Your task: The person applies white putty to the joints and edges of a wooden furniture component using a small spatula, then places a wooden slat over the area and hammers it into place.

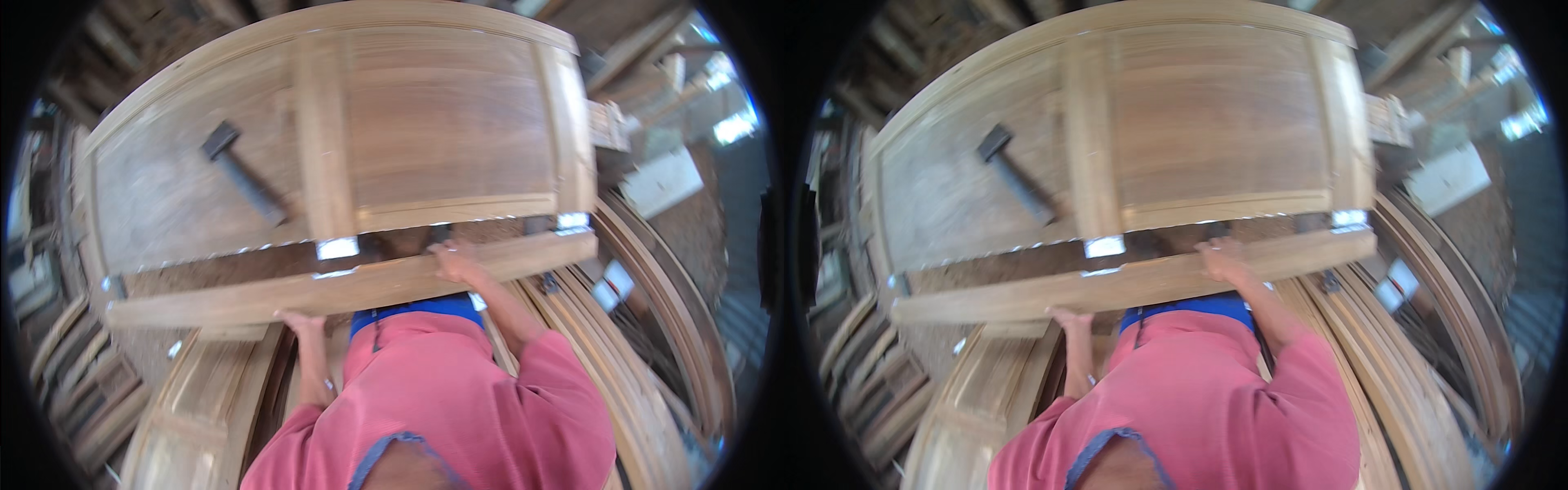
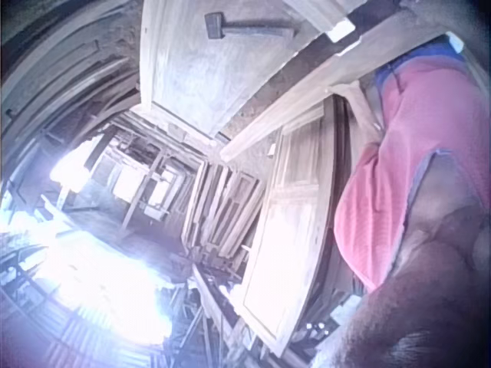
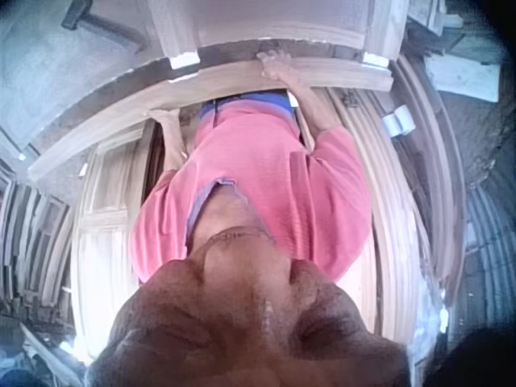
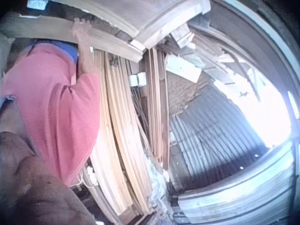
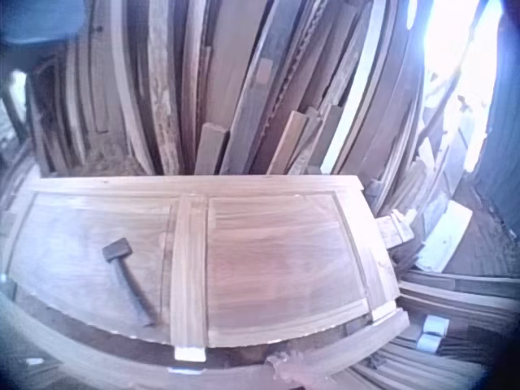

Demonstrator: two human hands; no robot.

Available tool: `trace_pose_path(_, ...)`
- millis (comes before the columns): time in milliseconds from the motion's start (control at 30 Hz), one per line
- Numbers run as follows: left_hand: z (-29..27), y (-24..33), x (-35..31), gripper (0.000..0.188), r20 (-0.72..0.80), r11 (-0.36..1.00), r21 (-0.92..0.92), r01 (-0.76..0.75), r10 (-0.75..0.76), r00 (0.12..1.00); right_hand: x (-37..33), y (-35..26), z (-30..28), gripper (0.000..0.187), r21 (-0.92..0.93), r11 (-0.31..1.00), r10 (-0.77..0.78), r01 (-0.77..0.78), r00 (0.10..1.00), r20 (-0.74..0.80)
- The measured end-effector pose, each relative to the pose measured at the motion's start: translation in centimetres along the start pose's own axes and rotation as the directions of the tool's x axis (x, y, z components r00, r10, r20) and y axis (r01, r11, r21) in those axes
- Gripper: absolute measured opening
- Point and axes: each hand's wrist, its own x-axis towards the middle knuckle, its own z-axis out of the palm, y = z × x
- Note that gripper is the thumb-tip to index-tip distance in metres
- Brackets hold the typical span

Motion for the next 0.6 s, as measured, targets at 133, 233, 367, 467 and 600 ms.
trace_pose_path(133,-2.8,0.5,2.4,0.088,0.008,0.997,0.074,-0.030,0.029,1.000,-1.3,-1.6,-0.8,0.047,0.149,0.981,0.156,-0.122,0.958,-0.242)
trace_pose_path(233,-3.5,0.7,3.0,0.085,0.032,0.999,0.041,-0.016,0.015,0.999,-0.4,-4.1,-2.6,0.037,0.387,0.922,0.155,-0.027,0.940,-0.304)
trace_pose_path(367,-2.9,1.0,1.6,0.078,-0.007,0.999,0.036,0.034,-0.034,0.999,-0.2,-8.8,-5.8,0.029,0.423,0.904,0.116,0.060,0.919,-0.378)
trace_pose_path(467,-2.6,1.9,0.5,0.071,-0.050,0.991,0.117,0.065,-0.059,0.997,1.7,-10.9,-6.4,0.033,0.343,0.934,0.054,0.102,0.907,-0.417)
trace_pose_path(600,-3.4,3.4,0.0,0.068,-0.024,0.994,0.106,-0.036,0.039,0.999,3.5,-14.8,-7.9,0.040,0.250,0.946,-0.068,0.204,0.883,-0.465)
